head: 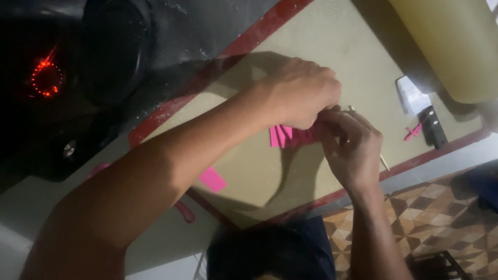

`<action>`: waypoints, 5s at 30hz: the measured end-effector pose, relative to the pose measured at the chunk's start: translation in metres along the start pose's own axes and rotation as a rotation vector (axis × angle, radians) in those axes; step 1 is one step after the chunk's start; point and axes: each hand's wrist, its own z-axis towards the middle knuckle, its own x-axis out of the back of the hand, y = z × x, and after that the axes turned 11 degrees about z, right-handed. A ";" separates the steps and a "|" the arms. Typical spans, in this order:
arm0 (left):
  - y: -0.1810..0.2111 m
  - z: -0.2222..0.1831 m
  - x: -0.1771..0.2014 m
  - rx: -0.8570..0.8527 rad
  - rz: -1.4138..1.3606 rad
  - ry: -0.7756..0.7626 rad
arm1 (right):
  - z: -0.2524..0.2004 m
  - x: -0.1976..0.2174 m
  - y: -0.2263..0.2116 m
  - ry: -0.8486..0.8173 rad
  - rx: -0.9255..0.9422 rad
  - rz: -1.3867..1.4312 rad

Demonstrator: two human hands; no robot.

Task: Making a pink dress for a doll using fondant or similar crafting material.

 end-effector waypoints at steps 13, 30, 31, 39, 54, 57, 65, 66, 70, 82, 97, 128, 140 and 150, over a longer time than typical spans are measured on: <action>-0.003 -0.005 0.009 0.008 -0.009 -0.101 | -0.010 0.003 0.010 -0.017 0.124 0.016; -0.009 -0.004 0.008 0.035 0.043 -0.084 | -0.003 -0.005 -0.009 0.033 0.037 0.035; -0.008 -0.003 0.008 0.034 0.042 -0.085 | -0.001 -0.006 -0.008 0.033 0.035 0.034; -0.011 -0.016 0.027 0.057 0.000 -0.063 | 0.002 -0.010 -0.004 0.031 0.092 0.070; -0.024 -0.014 0.008 -0.052 0.141 0.044 | -0.002 -0.014 0.003 0.042 0.184 -0.006; -0.024 -0.012 -0.001 -0.093 0.240 0.066 | -0.002 -0.014 0.003 0.040 0.175 0.000; -0.027 -0.030 0.002 -0.163 0.273 0.178 | 0.001 -0.013 -0.005 0.069 0.214 -0.044; -0.027 -0.031 0.002 -0.167 0.276 0.167 | 0.001 -0.013 -0.007 0.072 0.205 -0.050; -0.020 -0.029 -0.015 -0.145 0.256 0.164 | 0.001 -0.016 0.001 0.068 0.195 -0.067; -0.021 -0.036 -0.021 -0.158 0.191 0.225 | -0.001 -0.020 0.000 0.123 0.240 -0.137; -0.016 -0.033 -0.021 -0.125 0.226 0.152 | -0.012 -0.013 0.007 0.127 0.198 -0.136; -0.004 -0.076 -0.027 0.342 0.108 0.561 | -0.065 -0.008 0.006 0.155 0.131 0.110; 0.029 -0.116 -0.100 0.653 -0.614 0.949 | -0.148 0.006 0.029 0.241 -0.063 0.046; 0.054 -0.081 -0.061 0.751 -0.085 0.767 | -0.052 0.024 0.014 -0.037 0.230 0.148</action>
